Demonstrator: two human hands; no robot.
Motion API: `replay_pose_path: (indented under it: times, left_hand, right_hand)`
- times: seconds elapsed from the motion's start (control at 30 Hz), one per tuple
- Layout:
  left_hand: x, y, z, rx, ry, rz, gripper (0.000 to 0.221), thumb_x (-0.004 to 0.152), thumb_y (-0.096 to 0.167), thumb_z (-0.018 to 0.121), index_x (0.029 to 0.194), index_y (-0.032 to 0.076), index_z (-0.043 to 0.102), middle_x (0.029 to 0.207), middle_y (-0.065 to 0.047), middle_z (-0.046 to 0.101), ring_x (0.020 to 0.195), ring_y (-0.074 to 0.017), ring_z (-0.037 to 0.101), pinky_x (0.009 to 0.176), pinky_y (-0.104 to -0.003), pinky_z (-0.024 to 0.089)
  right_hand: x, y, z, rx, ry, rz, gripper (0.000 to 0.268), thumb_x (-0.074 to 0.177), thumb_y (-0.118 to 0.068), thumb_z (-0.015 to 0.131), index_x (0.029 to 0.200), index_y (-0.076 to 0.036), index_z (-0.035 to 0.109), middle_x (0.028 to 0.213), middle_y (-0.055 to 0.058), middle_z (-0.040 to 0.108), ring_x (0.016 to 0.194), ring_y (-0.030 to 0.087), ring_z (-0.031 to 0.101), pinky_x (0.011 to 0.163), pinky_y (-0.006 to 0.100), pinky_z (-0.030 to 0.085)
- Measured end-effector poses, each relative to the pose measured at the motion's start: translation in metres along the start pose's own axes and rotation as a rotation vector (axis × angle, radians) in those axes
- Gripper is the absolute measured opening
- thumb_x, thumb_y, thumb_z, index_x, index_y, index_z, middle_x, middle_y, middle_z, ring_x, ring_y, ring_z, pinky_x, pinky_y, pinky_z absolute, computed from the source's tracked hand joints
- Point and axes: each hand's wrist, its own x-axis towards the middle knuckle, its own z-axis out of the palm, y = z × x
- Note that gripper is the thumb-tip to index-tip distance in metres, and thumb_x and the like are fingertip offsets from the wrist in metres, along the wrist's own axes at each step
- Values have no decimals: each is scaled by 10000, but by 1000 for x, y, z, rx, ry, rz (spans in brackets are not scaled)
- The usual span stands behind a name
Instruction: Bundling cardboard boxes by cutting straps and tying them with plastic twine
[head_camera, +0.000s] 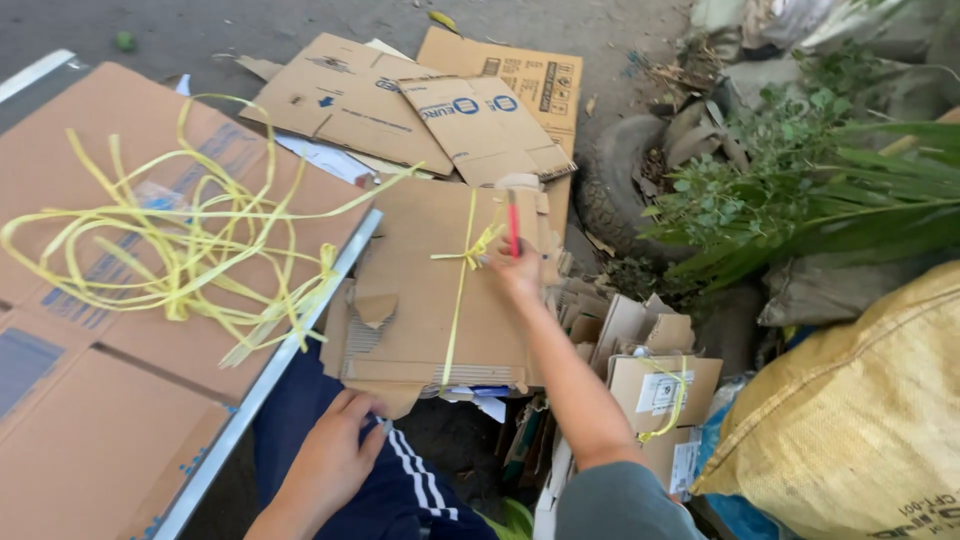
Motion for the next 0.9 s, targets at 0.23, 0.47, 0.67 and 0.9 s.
replay_pose_path:
  times: [0.23, 0.47, 0.67, 0.9]
  left_hand:
    - [64, 7, 67, 85, 79, 356, 405, 821, 149, 727, 1218, 101, 669, 1311, -41, 659, 1125, -290, 678, 960, -365, 564]
    - [80, 7, 116, 330, -49, 316, 729, 879, 184, 723, 1538, 140, 414, 1684, -119, 303, 1535, -340, 316, 1154, -575, 347]
    - [85, -12, 153, 446, -35, 357, 824, 863, 213, 745, 1588, 141, 358, 1727, -131, 192, 1572, -352, 210, 1191, -663, 211]
    - [80, -22, 139, 446, -114, 378, 860, 827, 178, 767, 1592, 166, 375, 1744, -73, 181, 1581, -296, 202, 1205, -622, 221]
  right_hand:
    - [41, -26, 46, -181, 118, 6, 107, 812, -62, 781, 859, -86, 688, 686, 39, 650, 604, 207, 591, 642, 354, 546]
    - [10, -68, 15, -44, 221, -247, 238, 882, 64, 650, 1069, -79, 687, 960, 30, 692, 731, 135, 624, 684, 278, 552]
    - [-32, -83, 37, -504, -325, -534, 462, 818, 73, 620, 1203, -136, 765, 1148, -4, 724, 970, 251, 688, 877, 361, 535]
    - [-10, -52, 40, -461, -323, -527, 286, 797, 2, 675, 1049, -75, 786, 1005, 90, 779, 865, 334, 710, 796, 402, 545]
